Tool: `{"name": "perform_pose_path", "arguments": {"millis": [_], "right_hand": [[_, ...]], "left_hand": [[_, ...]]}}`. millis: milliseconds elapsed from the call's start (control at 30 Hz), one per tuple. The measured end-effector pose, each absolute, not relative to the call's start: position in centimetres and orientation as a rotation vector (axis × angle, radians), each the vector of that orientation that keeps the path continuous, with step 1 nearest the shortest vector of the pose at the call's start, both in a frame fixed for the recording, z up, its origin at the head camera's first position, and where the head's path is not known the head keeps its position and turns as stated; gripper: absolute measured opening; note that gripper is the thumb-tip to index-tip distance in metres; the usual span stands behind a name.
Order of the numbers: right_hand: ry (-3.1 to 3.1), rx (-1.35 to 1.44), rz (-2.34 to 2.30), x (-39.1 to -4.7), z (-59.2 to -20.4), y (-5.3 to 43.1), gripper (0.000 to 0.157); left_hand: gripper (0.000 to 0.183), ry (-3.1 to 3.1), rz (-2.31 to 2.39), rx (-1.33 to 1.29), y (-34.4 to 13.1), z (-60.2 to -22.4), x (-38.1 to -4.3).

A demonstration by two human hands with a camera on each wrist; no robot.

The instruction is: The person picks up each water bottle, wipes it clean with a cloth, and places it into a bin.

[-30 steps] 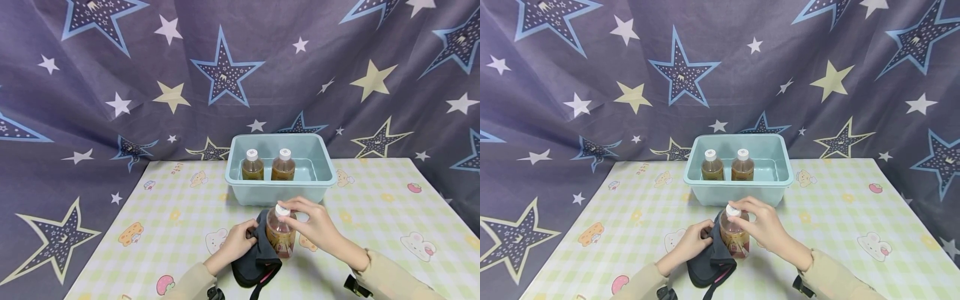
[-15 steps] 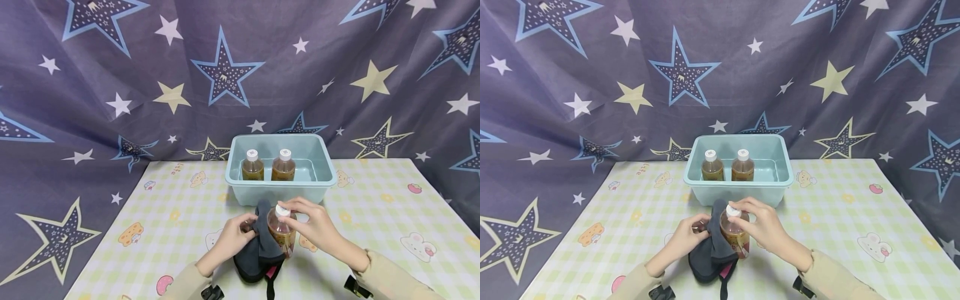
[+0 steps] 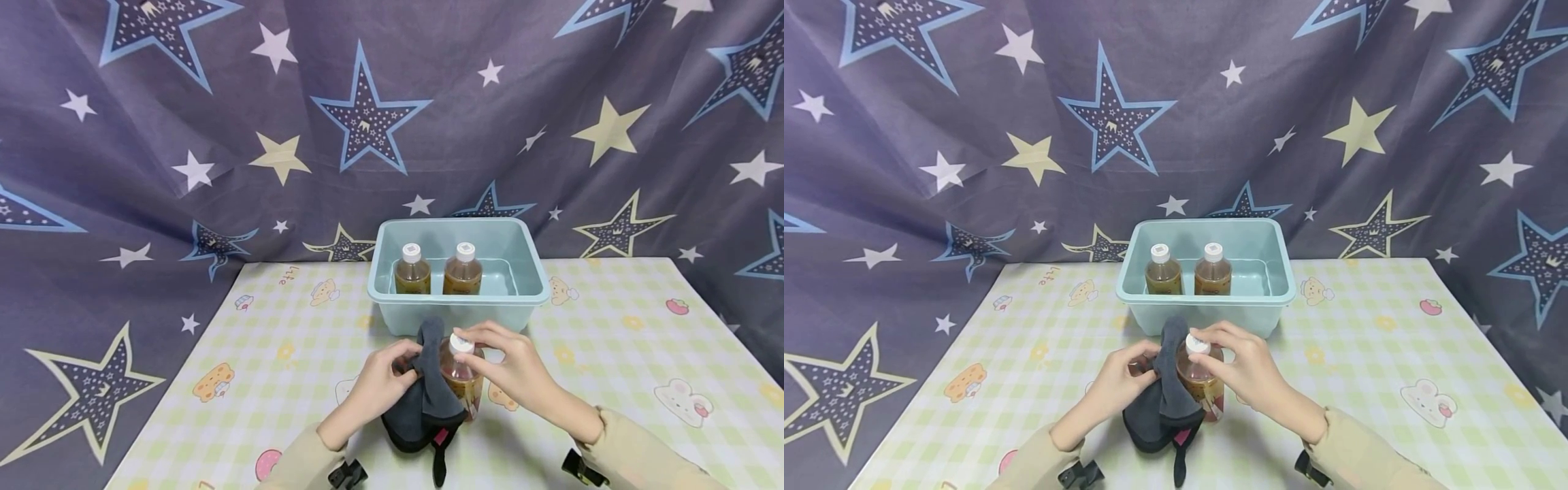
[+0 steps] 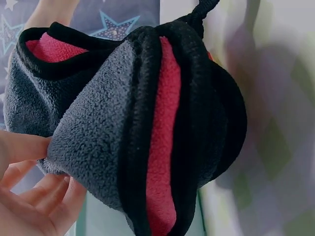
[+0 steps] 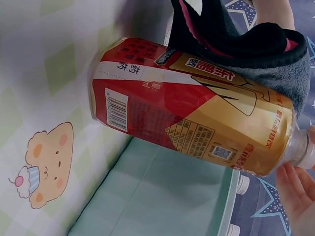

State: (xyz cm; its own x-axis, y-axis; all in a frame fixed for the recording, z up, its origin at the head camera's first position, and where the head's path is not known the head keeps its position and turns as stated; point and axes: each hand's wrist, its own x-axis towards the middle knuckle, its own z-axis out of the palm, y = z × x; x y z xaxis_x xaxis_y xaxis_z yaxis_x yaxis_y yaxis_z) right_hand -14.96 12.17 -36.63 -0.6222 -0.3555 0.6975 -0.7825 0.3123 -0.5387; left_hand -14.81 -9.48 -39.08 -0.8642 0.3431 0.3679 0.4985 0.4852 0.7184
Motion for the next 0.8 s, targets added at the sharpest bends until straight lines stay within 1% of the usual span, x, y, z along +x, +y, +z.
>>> {"name": "perform_pose_path", "arguments": {"millis": [800], "right_hand": [[-2.135, 0.994, 1.263, -14.9, -36.6, 12.1, 0.032]], "left_hand": [[0.026, -2.687, -1.219, -0.729, -9.4, -43.7, -15.4]]}}
